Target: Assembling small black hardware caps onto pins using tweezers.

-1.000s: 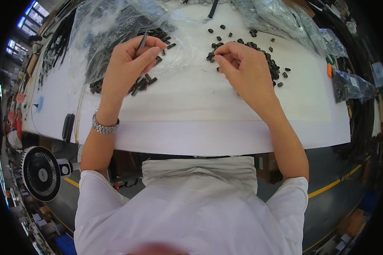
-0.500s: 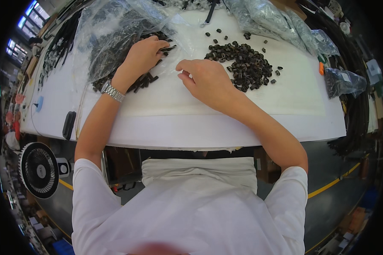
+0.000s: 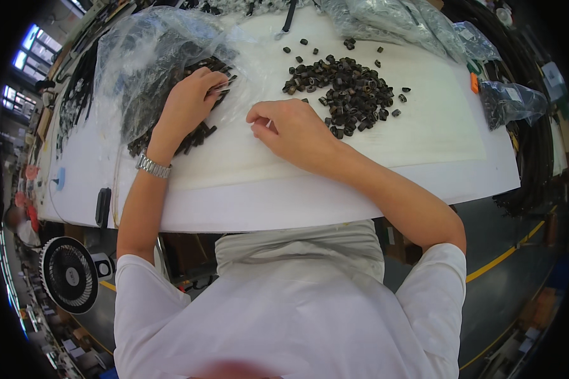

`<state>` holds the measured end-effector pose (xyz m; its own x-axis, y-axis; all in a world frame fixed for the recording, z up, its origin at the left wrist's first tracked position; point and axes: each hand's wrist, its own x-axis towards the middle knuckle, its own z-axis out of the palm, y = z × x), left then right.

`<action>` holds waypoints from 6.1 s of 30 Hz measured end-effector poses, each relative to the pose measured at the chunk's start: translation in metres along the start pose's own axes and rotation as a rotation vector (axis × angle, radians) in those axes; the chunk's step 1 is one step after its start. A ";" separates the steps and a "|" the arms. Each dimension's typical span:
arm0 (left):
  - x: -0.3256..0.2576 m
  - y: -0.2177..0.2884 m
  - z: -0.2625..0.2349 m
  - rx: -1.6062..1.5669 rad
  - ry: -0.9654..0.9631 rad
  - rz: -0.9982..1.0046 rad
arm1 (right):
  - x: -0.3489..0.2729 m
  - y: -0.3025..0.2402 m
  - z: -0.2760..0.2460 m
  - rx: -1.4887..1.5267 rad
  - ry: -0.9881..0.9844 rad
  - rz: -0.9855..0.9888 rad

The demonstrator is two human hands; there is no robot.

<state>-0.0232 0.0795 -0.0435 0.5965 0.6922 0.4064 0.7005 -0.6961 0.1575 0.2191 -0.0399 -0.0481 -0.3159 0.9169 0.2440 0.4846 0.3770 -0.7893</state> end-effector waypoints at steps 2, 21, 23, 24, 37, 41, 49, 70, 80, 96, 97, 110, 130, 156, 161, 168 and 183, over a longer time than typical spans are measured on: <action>-0.001 -0.003 0.004 0.005 -0.003 0.012 | -0.001 -0.002 0.000 0.056 -0.012 0.054; -0.007 0.078 -0.025 -0.714 -0.126 -0.296 | 0.012 0.010 -0.009 0.603 0.123 0.175; -0.010 0.074 -0.025 -0.782 -0.097 -0.257 | 0.011 0.009 -0.011 0.690 0.125 0.170; -0.010 0.072 -0.029 -0.951 -0.140 -0.356 | 0.012 0.009 -0.012 0.690 0.121 0.172; -0.015 0.063 -0.027 -1.063 -0.219 -0.345 | 0.012 0.009 -0.011 0.798 0.043 0.122; -0.017 0.063 -0.024 -0.881 -0.211 -0.283 | 0.010 0.007 -0.004 0.749 0.040 0.114; -0.018 0.086 -0.021 -0.644 0.000 -0.289 | 0.014 0.001 0.004 0.616 0.211 0.182; -0.022 0.090 -0.002 -0.297 0.242 0.068 | 0.005 -0.006 0.000 0.846 0.161 0.392; -0.021 0.090 -0.010 -0.285 0.209 -0.064 | 0.010 -0.001 0.005 0.980 0.134 0.348; -0.015 0.059 -0.031 -1.329 -0.354 -0.374 | 0.006 -0.021 -0.031 0.733 -0.083 0.231; -0.016 0.056 -0.026 -1.351 -0.402 -0.349 | 0.004 -0.023 -0.031 0.704 -0.084 0.260; -0.014 0.072 -0.022 -1.188 -0.368 -0.409 | -0.003 -0.023 -0.012 0.256 0.078 0.055; -0.017 0.090 -0.016 -0.636 0.033 -0.181 | 0.005 -0.008 0.013 0.115 0.281 -0.065; -0.018 0.091 -0.050 -0.726 0.050 -0.230 | 0.005 -0.013 0.005 0.506 0.289 -0.115; -0.021 0.087 -0.042 -0.641 0.071 -0.169 | 0.005 -0.023 -0.003 0.658 0.167 0.076; -0.019 0.078 -0.032 -0.823 -0.010 -0.262 | 0.006 -0.023 -0.007 0.685 0.133 0.168; -0.021 0.077 -0.042 -0.950 -0.217 -0.309 | 0.011 -0.016 -0.021 0.470 0.334 0.161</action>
<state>0.0016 0.0029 -0.0021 0.5664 0.8211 0.0703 0.2916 -0.2795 0.9148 0.2251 -0.0333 -0.0212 0.0420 0.9781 0.2040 0.0679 0.2009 -0.9773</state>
